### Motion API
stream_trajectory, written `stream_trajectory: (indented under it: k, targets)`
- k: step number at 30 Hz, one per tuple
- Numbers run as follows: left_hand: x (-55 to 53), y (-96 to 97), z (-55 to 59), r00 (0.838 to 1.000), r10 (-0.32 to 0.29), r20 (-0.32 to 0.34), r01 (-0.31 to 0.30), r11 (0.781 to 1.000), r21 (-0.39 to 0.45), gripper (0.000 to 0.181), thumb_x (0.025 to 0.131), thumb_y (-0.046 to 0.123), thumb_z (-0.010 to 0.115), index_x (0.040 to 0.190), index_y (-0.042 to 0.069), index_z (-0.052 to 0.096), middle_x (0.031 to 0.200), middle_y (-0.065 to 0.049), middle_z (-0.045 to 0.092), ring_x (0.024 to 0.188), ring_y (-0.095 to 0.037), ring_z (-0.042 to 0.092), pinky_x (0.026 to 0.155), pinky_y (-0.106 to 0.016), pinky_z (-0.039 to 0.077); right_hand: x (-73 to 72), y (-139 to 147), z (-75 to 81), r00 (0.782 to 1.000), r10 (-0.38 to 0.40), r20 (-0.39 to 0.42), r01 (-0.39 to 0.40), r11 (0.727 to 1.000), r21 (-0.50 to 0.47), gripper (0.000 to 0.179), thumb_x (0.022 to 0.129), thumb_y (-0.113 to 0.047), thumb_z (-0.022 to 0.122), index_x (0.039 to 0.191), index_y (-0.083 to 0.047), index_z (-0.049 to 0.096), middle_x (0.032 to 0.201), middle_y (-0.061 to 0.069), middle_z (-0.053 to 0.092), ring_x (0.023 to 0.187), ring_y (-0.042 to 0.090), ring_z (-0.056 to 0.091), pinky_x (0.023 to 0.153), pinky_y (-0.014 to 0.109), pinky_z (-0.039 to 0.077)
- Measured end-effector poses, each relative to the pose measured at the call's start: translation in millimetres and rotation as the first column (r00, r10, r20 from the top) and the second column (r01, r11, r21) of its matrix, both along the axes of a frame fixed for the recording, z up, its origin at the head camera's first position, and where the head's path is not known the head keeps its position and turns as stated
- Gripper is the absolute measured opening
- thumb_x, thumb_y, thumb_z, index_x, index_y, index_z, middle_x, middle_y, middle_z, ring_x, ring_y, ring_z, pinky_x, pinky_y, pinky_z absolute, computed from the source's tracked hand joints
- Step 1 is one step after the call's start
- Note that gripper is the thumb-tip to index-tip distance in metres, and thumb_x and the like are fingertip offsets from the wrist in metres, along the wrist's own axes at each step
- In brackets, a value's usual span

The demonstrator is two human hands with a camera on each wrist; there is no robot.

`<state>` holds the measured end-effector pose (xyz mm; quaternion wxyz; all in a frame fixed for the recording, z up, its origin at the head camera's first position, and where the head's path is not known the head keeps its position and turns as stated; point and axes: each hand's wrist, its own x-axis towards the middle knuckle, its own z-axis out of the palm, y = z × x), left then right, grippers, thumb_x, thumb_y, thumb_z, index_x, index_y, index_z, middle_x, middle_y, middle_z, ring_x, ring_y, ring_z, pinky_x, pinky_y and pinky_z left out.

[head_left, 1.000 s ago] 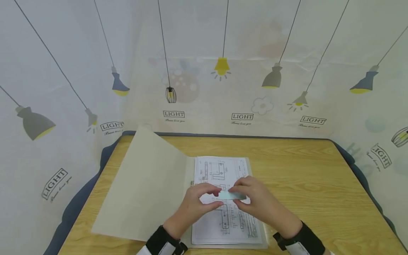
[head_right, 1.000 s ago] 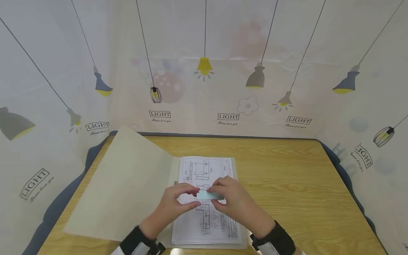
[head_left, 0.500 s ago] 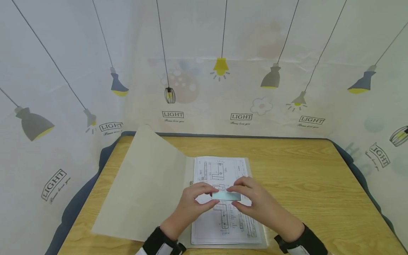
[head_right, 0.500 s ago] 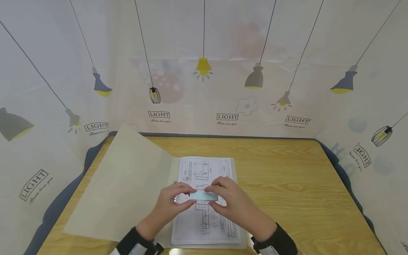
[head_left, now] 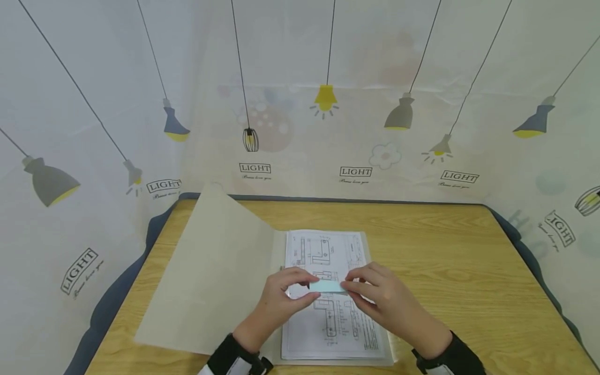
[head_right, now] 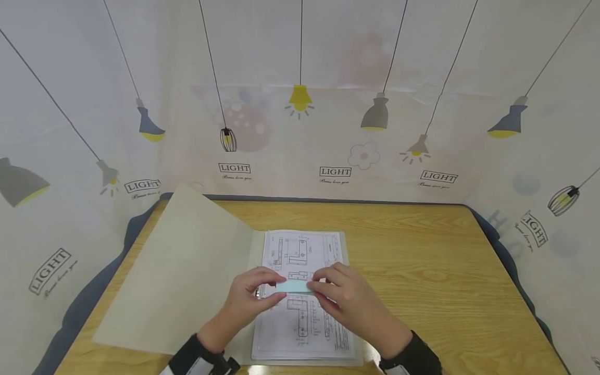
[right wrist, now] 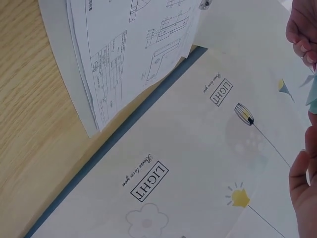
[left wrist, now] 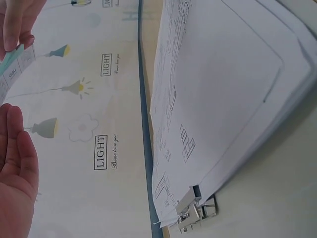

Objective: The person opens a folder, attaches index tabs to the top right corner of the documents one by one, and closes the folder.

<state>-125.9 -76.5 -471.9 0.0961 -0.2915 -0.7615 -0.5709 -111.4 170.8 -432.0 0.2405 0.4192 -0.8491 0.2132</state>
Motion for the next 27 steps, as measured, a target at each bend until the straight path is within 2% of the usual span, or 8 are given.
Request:
stream_trajectory:
  k: [3,6,10,12,18,24,27]
  targets:
    - [0.8,0.3,1.6,1.000,-0.027,0.012,0.027,1.000,-0.006,0.020,0.079,0.017,0.077,0.098,0.015,0.072,0.095,0.003,0.070,0.085,-0.010,0.061,0.076,-0.027,0.053,1.4,-0.7,1.6,0.999,-0.004,-0.038,0.004,1.000,-0.008,0.027,0.096,-0.033,0.054,0.097,-0.014,0.074,0.098,-0.006,0.066,0.087,0.011,0.056,0.073,0.021,0.049]
    - [0.9,0.3,1.5,0.999,-0.048,-0.009,0.048,0.999,-0.026,0.020,0.081,0.021,0.075,0.100,0.014,0.072,0.095,0.003,0.070,0.085,-0.008,0.061,0.075,-0.026,0.054,1.9,-2.5,3.6,0.992,0.015,-0.124,-0.021,0.999,-0.042,0.020,0.092,-0.026,0.060,0.091,-0.012,0.075,0.094,-0.004,0.068,0.084,0.012,0.057,0.072,0.025,0.049]
    - [0.6,0.4,1.4,0.998,-0.056,-0.041,0.054,0.997,-0.046,0.020,0.082,0.023,0.074,0.100,0.014,0.071,0.096,0.002,0.069,0.084,-0.007,0.061,0.075,-0.024,0.054,1.7,-5.1,5.1,0.978,0.011,-0.209,-0.027,0.997,-0.074,0.024,0.093,-0.025,0.057,0.087,-0.011,0.075,0.091,-0.003,0.069,0.082,0.013,0.057,0.072,0.028,0.047]
    - [0.6,0.4,2.2,0.998,-0.051,-0.039,0.049,0.997,-0.053,0.020,0.082,0.023,0.074,0.100,0.014,0.071,0.096,0.003,0.069,0.085,-0.007,0.061,0.075,-0.024,0.054,2.1,-6.0,5.6,0.982,-0.006,-0.186,-0.009,0.997,-0.079,0.024,0.093,-0.027,0.057,0.086,-0.013,0.074,0.091,-0.004,0.069,0.082,0.013,0.056,0.073,0.028,0.046]
    - [1.4,1.2,4.4,0.999,-0.051,-0.012,0.050,0.995,-0.088,0.021,0.081,0.023,0.075,0.100,0.016,0.072,0.096,0.007,0.069,0.085,-0.005,0.060,0.077,-0.024,0.054,4.0,-10.0,6.8,0.997,-0.059,-0.049,0.052,0.989,-0.136,0.010,0.085,-0.023,0.064,0.080,-0.018,0.070,0.089,-0.007,0.067,0.084,0.012,0.056,0.073,0.030,0.045]
    - [1.3,3.5,3.6,0.997,-0.054,-0.048,0.049,0.994,-0.097,0.020,0.081,0.021,0.076,0.099,0.015,0.072,0.092,0.006,0.069,0.081,-0.006,0.060,0.074,-0.024,0.054,2.9,-13.4,8.1,0.998,-0.066,-0.020,0.063,0.990,-0.128,0.005,0.086,-0.023,0.068,0.088,-0.018,0.071,0.090,-0.010,0.069,0.086,0.008,0.058,0.076,0.029,0.045]
    - [1.8,3.9,4.0,0.998,-0.049,-0.040,0.045,0.995,-0.088,0.019,0.080,0.020,0.076,0.098,0.016,0.072,0.091,0.006,0.069,0.080,-0.008,0.060,0.073,-0.024,0.054,1.8,-13.2,7.5,0.998,-0.055,-0.027,0.052,0.995,-0.090,0.010,0.081,-0.017,0.073,0.091,-0.017,0.071,0.092,-0.009,0.069,0.086,0.009,0.059,0.076,0.029,0.047]
